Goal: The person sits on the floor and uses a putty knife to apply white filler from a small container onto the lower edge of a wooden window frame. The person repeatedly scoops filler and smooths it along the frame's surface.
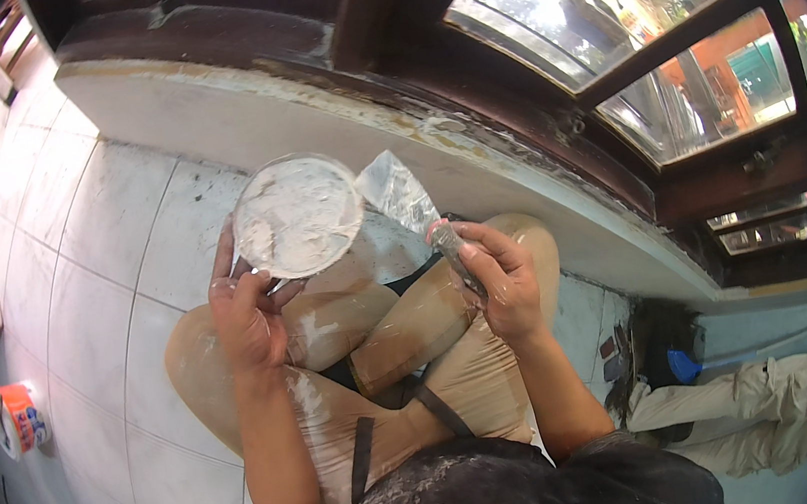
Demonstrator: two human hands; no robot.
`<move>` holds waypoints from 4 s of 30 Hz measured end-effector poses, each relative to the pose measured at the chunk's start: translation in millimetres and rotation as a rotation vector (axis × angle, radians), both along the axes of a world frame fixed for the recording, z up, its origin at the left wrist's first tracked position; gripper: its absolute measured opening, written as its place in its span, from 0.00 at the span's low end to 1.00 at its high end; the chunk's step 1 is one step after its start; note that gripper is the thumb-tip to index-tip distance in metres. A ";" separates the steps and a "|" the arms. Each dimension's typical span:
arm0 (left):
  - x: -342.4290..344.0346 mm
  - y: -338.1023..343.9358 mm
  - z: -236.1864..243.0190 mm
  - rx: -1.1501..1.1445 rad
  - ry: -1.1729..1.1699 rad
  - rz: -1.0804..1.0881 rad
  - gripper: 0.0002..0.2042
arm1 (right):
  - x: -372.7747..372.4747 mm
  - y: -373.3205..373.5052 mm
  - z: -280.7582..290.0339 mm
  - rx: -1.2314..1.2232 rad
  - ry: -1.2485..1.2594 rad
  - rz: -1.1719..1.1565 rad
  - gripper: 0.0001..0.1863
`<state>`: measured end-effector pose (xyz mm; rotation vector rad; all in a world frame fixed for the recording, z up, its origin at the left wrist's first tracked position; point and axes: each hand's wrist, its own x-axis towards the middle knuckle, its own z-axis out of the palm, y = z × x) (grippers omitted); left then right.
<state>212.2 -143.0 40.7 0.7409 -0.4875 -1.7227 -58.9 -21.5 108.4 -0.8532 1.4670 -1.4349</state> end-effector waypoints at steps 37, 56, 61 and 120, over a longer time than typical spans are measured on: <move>13.2 0.9 27.3 -0.087 -0.113 0.159 0.42 | 69.4 -49.6 -29.6 0.126 0.361 -0.303 0.47; 84.8 -15.8 9.8 -0.063 -0.139 0.564 0.41 | 162.7 -202.2 -19.6 -0.109 -0.126 -0.316 0.56; 96.4 -19.0 1.8 -0.109 -0.176 0.609 0.41 | 192.2 -206.4 -5.7 -0.103 -0.220 -0.236 0.56; 30.7 -2.5 -0.4 -0.398 -0.359 0.317 0.43 | 9.7 -63.9 34.1 -0.228 0.974 0.349 0.21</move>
